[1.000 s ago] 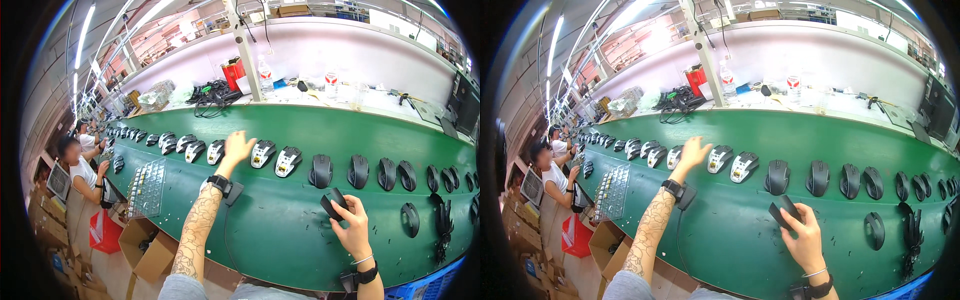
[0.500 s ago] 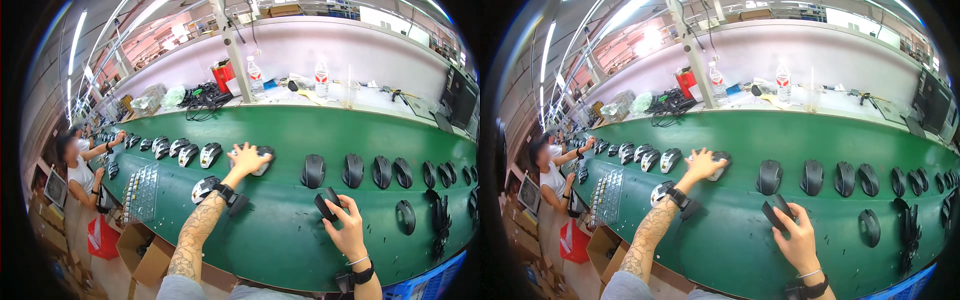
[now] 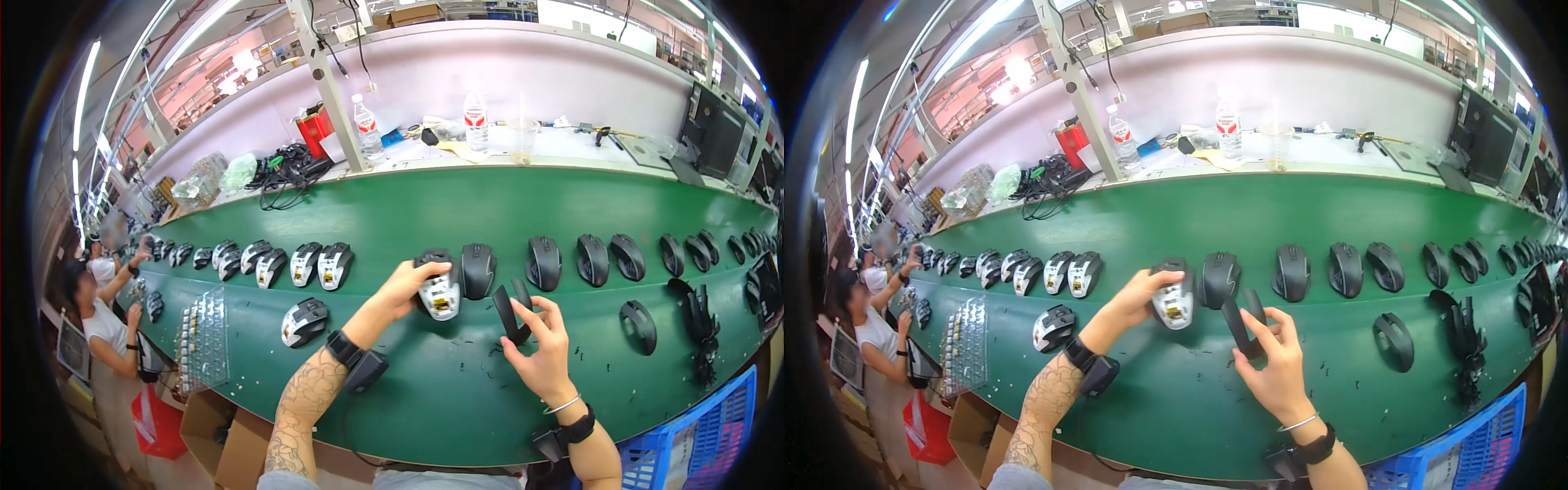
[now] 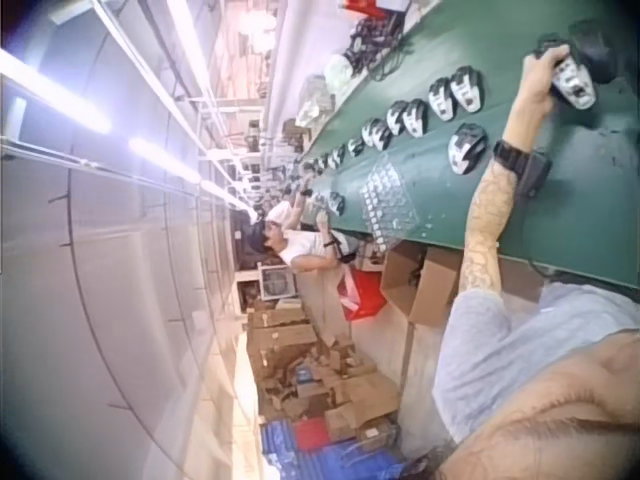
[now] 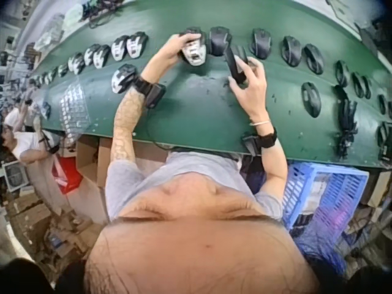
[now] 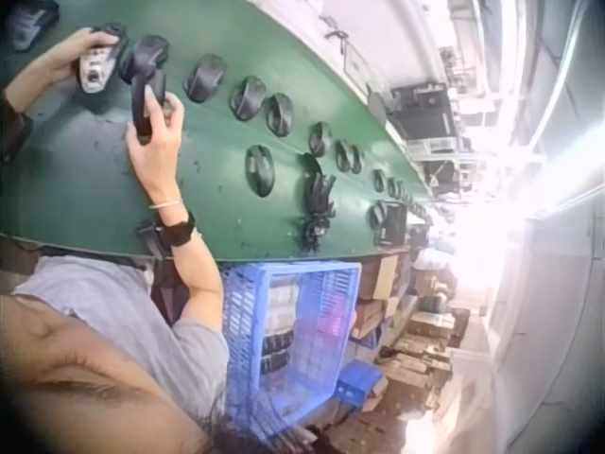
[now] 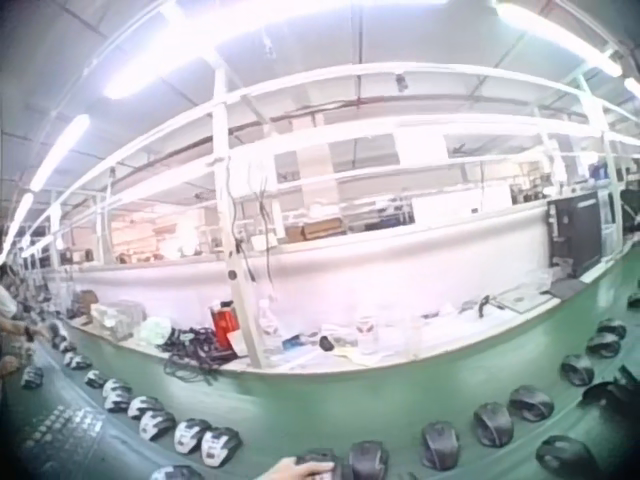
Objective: The person assembles computer mice by hand at a green workbench. They pick up a mouse base and a top shell, fit them together, and place the completed unit on the table. This process is repeated for multiple units throughout the clip.
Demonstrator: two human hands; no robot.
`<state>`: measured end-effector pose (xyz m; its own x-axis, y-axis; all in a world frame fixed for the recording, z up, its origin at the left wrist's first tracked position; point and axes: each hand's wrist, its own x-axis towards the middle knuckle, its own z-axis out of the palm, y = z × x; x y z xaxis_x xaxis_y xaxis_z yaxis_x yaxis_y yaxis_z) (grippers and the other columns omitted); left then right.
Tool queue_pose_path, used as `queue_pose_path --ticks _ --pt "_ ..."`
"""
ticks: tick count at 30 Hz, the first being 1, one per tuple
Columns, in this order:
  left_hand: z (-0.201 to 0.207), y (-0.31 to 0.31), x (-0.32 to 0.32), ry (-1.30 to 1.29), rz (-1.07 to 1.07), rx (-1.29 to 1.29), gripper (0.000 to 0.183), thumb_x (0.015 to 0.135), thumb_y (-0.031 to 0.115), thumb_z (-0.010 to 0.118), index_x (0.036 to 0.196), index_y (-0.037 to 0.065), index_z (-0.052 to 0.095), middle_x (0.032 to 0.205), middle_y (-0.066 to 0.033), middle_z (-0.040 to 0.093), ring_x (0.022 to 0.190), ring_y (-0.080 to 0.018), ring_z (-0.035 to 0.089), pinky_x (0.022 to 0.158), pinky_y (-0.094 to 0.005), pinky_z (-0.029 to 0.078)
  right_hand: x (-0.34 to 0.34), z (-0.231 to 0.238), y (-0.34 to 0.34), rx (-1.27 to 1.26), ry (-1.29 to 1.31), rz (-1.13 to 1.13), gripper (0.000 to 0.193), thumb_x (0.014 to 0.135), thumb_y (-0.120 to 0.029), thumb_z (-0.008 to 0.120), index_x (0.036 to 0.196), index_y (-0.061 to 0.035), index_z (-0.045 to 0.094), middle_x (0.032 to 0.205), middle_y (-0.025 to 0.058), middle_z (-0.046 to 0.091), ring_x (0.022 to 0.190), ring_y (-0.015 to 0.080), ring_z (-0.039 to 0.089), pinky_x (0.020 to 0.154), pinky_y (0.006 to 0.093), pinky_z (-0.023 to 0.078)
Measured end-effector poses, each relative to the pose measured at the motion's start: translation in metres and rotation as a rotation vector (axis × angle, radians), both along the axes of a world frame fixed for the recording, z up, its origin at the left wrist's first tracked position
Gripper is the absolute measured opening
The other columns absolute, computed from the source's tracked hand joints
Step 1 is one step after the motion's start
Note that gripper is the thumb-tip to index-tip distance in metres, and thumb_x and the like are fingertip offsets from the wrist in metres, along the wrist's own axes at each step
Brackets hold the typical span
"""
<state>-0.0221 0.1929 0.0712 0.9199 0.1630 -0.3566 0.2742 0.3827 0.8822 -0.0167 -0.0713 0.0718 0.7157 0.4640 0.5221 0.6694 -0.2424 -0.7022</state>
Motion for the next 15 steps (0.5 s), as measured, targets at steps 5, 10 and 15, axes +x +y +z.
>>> queue_pose_path --ticks 5,10,15 --pt "-0.026 -0.017 0.038 0.014 0.049 -0.023 0.023 0.084 0.017 0.067 0.101 0.004 0.059 0.090 -0.0054 0.064 0.083 -0.0177 0.064 0.073 -0.0335 0.054 0.000 0.000 0.003 -0.032 -0.034 0.023 0.057 0.068 -0.001 0.072 0.123 -0.0084 0.058 0.116 0.0125 0.048 0.077 0.0171 0.056 0.071 0.0301 0.051" --pt "-0.013 -0.035 0.016 -0.067 0.124 -0.115 0.023 0.085 0.018 0.066 0.102 0.004 0.058 0.095 -0.0069 0.064 0.084 -0.0189 0.065 0.075 -0.0352 0.054 0.000 0.001 -0.001 0.057 0.037 -0.024 0.061 0.068 -0.006 0.075 0.125 -0.0067 0.056 0.114 0.0137 0.052 0.080 0.0189 0.059 0.074 0.0302 0.051" --pt "-0.006 -0.051 -0.044 -0.017 0.142 -0.306 0.042 0.095 0.041 0.043 0.109 0.004 0.058 0.102 -0.0072 0.065 0.098 -0.0203 0.061 0.090 -0.0385 0.047 -0.017 -0.002 0.009 0.137 0.181 0.081 0.055 0.067 -0.015 0.080 0.116 -0.0021 0.059 0.102 0.0117 0.061 0.083 0.0217 0.061 0.072 0.0298 0.051"
